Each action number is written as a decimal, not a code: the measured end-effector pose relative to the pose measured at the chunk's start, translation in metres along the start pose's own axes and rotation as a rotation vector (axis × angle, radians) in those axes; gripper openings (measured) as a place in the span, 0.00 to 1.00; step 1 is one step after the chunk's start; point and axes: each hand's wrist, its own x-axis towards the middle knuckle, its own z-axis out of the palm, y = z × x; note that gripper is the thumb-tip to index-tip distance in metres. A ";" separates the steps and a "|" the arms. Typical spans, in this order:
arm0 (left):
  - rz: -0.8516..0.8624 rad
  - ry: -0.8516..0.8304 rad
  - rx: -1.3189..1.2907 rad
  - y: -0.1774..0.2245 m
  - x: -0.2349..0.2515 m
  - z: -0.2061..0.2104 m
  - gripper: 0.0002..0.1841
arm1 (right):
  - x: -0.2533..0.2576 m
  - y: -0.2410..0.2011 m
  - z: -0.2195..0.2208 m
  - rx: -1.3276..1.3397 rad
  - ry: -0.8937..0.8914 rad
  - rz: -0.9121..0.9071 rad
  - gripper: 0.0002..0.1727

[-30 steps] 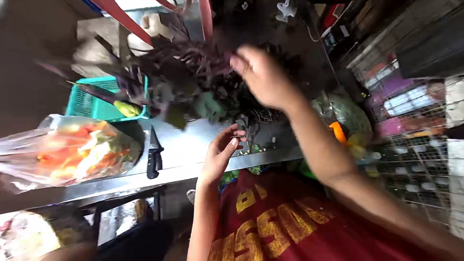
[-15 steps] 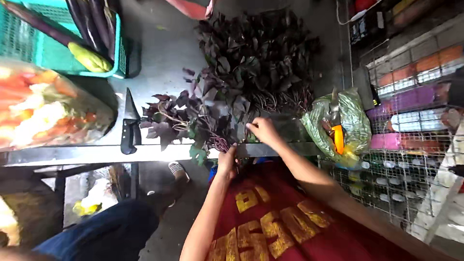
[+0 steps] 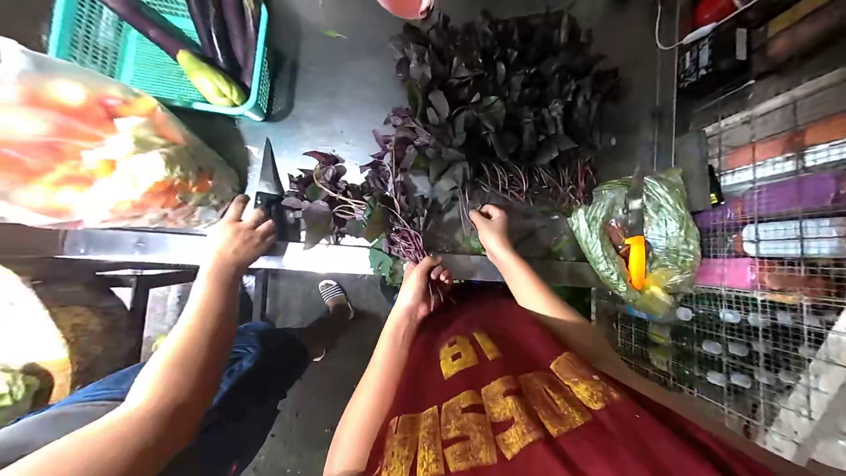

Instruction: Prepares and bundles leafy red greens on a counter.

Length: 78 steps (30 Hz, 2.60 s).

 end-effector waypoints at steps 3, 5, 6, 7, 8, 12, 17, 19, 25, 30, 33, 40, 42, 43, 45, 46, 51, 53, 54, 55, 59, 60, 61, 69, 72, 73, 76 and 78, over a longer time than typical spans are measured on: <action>0.039 -0.054 0.007 0.005 0.005 -0.008 0.07 | -0.028 -0.007 -0.035 -0.186 -0.057 -0.299 0.14; 0.042 -0.028 0.029 0.002 0.009 -0.013 0.08 | -0.036 -0.001 -0.053 -0.261 -0.095 -0.355 0.14; 0.040 -0.015 0.037 0.000 0.012 -0.016 0.08 | -0.037 0.004 -0.060 -0.325 -0.118 -0.339 0.14; 0.041 -0.009 0.043 -0.002 0.017 -0.021 0.07 | -0.033 0.006 -0.067 -0.400 -0.139 -0.301 0.16; 0.042 0.002 0.051 -0.004 0.021 -0.026 0.06 | -0.027 0.007 -0.074 -0.456 -0.126 -0.253 0.18; 0.088 0.084 0.089 -0.007 0.030 -0.038 0.04 | 0.006 -0.004 -0.129 -0.455 0.234 -0.123 0.21; 0.113 0.124 0.098 -0.010 0.030 -0.044 0.02 | 0.066 -0.029 -0.191 -0.543 0.355 0.012 0.26; 0.122 0.145 0.114 -0.011 0.032 -0.044 0.02 | 0.086 -0.030 -0.203 -0.551 0.328 0.079 0.30; 0.124 0.184 0.113 -0.011 0.031 -0.036 0.03 | 0.113 -0.021 -0.217 -0.328 0.258 0.117 0.23; 0.136 0.150 0.092 -0.011 0.028 -0.042 0.03 | 0.102 -0.034 -0.224 -0.019 0.311 0.086 0.22; 0.170 0.092 0.078 -0.011 0.025 -0.043 0.03 | 0.071 -0.054 -0.229 0.073 0.376 -0.105 0.19; 0.257 -0.010 0.171 0.009 0.007 0.008 0.04 | -0.023 -0.070 -0.216 0.234 0.312 -0.329 0.17; 0.257 -0.092 0.234 0.017 -0.011 0.036 0.03 | -0.051 -0.063 -0.183 0.007 0.180 -0.459 0.17; 0.264 -0.140 0.262 0.020 -0.020 0.047 0.02 | -0.062 -0.057 -0.161 -0.112 0.121 -0.542 0.18; 0.317 -0.265 0.241 0.025 -0.028 0.055 0.06 | -0.072 -0.041 -0.115 -0.280 -0.009 -0.726 0.17; 0.354 -0.309 0.226 0.028 -0.029 0.057 0.07 | -0.073 -0.032 -0.094 -0.321 -0.068 -0.786 0.15; 0.394 -0.142 0.134 0.034 -0.026 0.062 0.06 | -0.077 0.000 -0.047 -0.224 -0.297 -0.590 0.14; 0.345 -0.078 0.120 0.033 -0.028 0.060 0.07 | -0.079 0.008 -0.051 -0.182 -0.400 -0.420 0.17; 0.332 -0.049 0.111 0.033 -0.029 0.060 0.07 | -0.079 0.012 -0.054 -0.178 -0.431 -0.367 0.18; 0.333 -0.017 0.104 0.033 -0.029 0.061 0.06 | -0.079 0.014 -0.056 -0.178 -0.441 -0.338 0.18; 0.350 0.040 0.067 0.038 -0.029 0.067 0.07 | -0.079 0.026 -0.063 -0.125 -0.350 -0.492 0.11; 0.344 0.035 0.059 0.039 -0.029 0.069 0.06 | -0.079 0.028 -0.064 -0.101 -0.322 -0.541 0.10; 0.337 0.030 0.048 0.040 -0.028 0.070 0.06 | -0.079 0.029 -0.064 -0.067 -0.290 -0.573 0.10; 0.481 0.037 0.026 0.048 -0.024 0.097 0.10 | -0.077 0.022 -0.084 -0.054 -0.246 -0.650 0.09; 0.600 0.084 0.052 0.061 -0.019 0.097 0.09 | -0.077 0.016 -0.107 -0.293 -0.213 -0.678 0.12; 0.650 0.107 0.043 0.071 -0.017 0.095 0.09 | -0.075 0.016 -0.119 -0.379 -0.187 -0.702 0.13; 0.750 0.136 0.012 0.102 -0.019 0.085 0.09 | -0.063 0.010 -0.157 -0.573 -0.076 -0.644 0.13; 0.758 0.145 0.020 0.113 -0.025 0.080 0.10 | -0.050 -0.002 -0.174 -0.672 0.010 -0.600 0.17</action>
